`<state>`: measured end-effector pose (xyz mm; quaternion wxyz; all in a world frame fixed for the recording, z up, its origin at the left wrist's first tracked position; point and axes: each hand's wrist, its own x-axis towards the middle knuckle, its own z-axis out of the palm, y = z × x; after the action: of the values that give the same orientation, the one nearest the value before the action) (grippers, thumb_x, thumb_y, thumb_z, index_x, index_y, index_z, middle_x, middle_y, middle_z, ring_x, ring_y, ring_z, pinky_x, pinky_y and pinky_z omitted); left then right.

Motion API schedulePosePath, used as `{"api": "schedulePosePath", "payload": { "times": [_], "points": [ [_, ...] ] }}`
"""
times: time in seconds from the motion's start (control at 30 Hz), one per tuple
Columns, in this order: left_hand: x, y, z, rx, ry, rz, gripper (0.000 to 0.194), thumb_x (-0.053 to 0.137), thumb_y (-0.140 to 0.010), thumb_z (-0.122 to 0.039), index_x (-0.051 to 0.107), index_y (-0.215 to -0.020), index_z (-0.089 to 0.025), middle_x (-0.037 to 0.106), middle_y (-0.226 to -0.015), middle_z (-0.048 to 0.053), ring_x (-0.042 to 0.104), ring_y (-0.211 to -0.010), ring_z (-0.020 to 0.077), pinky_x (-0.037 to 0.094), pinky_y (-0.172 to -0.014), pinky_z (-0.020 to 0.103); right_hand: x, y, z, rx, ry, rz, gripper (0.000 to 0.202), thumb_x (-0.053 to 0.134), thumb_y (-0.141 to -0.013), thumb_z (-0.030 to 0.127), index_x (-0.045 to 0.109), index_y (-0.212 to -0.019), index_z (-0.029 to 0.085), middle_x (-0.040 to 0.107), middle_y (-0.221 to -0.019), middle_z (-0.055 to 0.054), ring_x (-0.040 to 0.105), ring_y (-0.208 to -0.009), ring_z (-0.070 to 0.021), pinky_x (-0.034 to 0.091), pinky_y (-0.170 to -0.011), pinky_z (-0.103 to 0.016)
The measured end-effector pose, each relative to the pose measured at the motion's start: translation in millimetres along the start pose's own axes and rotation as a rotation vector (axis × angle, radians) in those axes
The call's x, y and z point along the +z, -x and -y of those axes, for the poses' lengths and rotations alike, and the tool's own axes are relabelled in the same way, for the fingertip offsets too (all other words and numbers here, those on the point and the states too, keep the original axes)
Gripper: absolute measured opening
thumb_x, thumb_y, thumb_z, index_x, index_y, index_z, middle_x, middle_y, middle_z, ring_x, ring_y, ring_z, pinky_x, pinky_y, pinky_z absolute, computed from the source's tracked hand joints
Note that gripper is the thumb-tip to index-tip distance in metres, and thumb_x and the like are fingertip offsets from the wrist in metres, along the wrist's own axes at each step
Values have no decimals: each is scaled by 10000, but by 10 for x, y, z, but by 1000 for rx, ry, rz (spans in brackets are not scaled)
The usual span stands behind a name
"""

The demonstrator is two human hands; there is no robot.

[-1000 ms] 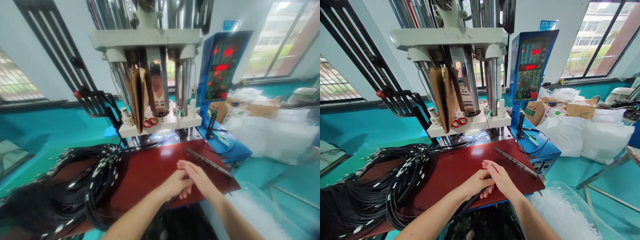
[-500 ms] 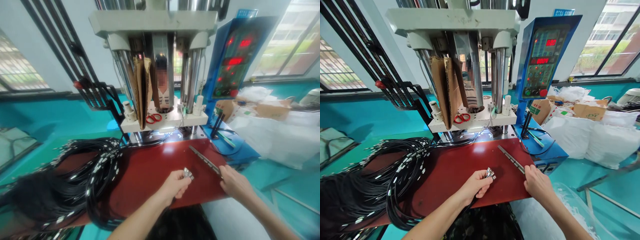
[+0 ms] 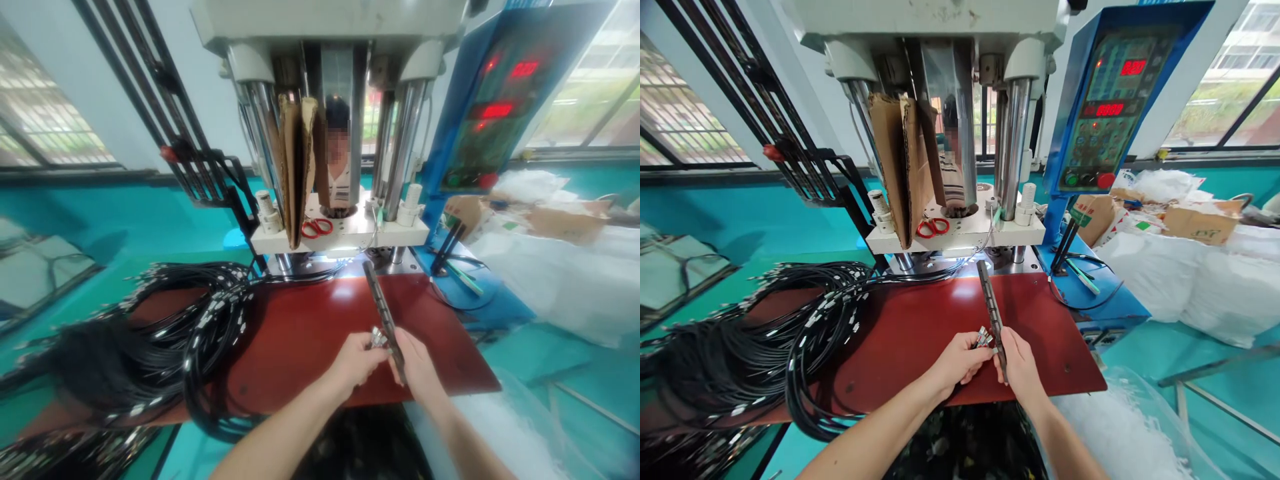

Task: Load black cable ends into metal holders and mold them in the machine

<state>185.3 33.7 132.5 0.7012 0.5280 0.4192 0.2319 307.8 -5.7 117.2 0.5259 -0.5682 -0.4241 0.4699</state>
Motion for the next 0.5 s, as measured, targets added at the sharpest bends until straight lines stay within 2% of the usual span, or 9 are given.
{"api": "schedulePosePath", "payload": {
  "times": [0.13,0.27,0.33,0.4,0.5],
  "points": [
    [14,-27,45,46,-30,-25,114,547,-654,-250,482,-613,-166,355,-396,-91,257,-330,40,186,-340,185,2,19,-11,-33,85,20,397,358,-845,539,484,-742,176,401,-382,67,353,-299,-83,246,-325,-200],
    [39,-2,53,248,-33,9,89,506,-651,-167,511,-566,-141,536,-517,-28,471,-495,83,363,-510,194,38,79,5,-119,217,-40,378,343,-867,497,518,-910,164,438,-473,53,395,-379,-96,313,-395,-222],
    [31,24,40,299,-39,41,100,480,-658,-150,530,-572,-138,571,-563,-12,518,-569,108,399,-598,215,47,99,14,-135,246,-24,377,352,-867,489,525,-931,160,440,-488,48,403,-404,-99,328,-414,-224],
    [1,42,36,287,-90,19,104,483,-664,-163,537,-579,-139,540,-546,-21,497,-564,106,390,-597,217,39,100,23,-114,220,7,370,365,-863,496,530,-879,165,429,-467,52,393,-394,-95,324,-407,-220],
    [-57,39,59,199,-165,-76,116,524,-674,-223,514,-587,-148,418,-487,-56,375,-488,72,303,-494,195,5,73,27,-74,138,20,388,381,-847,531,495,-724,181,427,-427,54,372,-341,-83,295,-365,-211]
  ]
}}
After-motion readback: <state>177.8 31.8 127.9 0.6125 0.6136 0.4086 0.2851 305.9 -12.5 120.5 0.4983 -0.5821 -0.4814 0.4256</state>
